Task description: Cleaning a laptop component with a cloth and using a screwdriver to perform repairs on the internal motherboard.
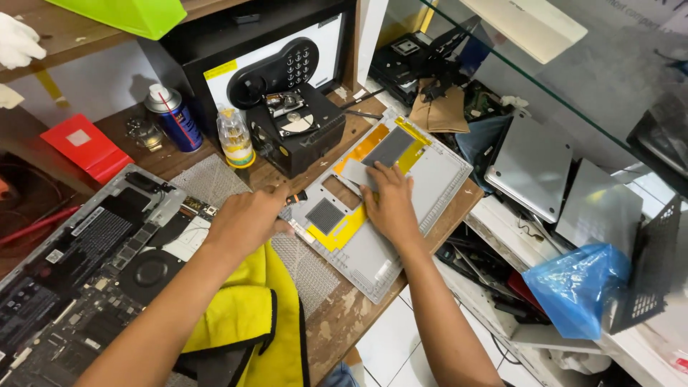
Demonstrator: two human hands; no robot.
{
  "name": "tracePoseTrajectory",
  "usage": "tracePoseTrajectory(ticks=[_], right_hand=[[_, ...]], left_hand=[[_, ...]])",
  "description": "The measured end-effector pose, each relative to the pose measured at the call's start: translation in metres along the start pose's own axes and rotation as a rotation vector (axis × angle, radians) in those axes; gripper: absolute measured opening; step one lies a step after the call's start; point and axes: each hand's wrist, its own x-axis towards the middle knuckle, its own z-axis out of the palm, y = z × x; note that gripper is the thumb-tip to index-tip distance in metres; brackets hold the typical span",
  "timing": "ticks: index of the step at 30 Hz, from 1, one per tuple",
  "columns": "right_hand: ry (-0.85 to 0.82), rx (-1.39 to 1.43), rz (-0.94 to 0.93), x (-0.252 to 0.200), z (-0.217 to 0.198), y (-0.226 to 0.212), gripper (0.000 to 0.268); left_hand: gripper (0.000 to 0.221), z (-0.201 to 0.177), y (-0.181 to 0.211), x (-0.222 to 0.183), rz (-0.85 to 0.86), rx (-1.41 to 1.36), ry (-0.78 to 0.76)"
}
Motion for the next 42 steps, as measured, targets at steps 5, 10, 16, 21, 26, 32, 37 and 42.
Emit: tracePoseTrajectory(ticks=[5, 10, 16, 21, 26, 32, 37, 42], right_hand=[[0.008, -0.013, 0.039, 0.012, 0.012, -0.002, 0.036], [-0.012, 0.058, 0.037, 0.018, 0.017, -0.009, 0.032], [-0.008, 0.036, 0.001, 0.023, 0.022, -0.003, 0.033], [0.013, 0.050, 0.033, 0.027, 0.017, -0.006, 0.036], [-0.051, -0.008, 0.057, 0.039, 0.008, -0.002, 0.046], [-0.083, -0.057, 0.013, 0.044, 0.014, -0.013, 0.039], [-0.098, -0.107, -0.044, 0.041, 0.007, -0.015, 0.027], [-0.147, -0.054, -0.063, 0.041, -0.014, -0.025, 0.029]], left_hand=[[0.044, -0.005, -0.003, -0.002, -0.039, 0.024, 0.067], [0.041, 0.003, -0.008, 0.002, -0.056, -0.004, 0.061], [0.046, -0.008, 0.001, -0.005, -0.059, -0.162, 0.053], [0.042, -0.021, 0.013, 0.002, -0.240, -0.363, 0.062], [0.039, -0.014, 0.015, 0.011, -0.322, -0.416, 0.121], [0.036, -0.034, 0.020, 0.006, -0.418, -0.582, 0.143], [0.030, -0.041, 0.023, -0.009, -0.375, -0.666, 0.139], [0.032, -0.041, 0.026, -0.009, -0.389, -0.603, 0.117]])
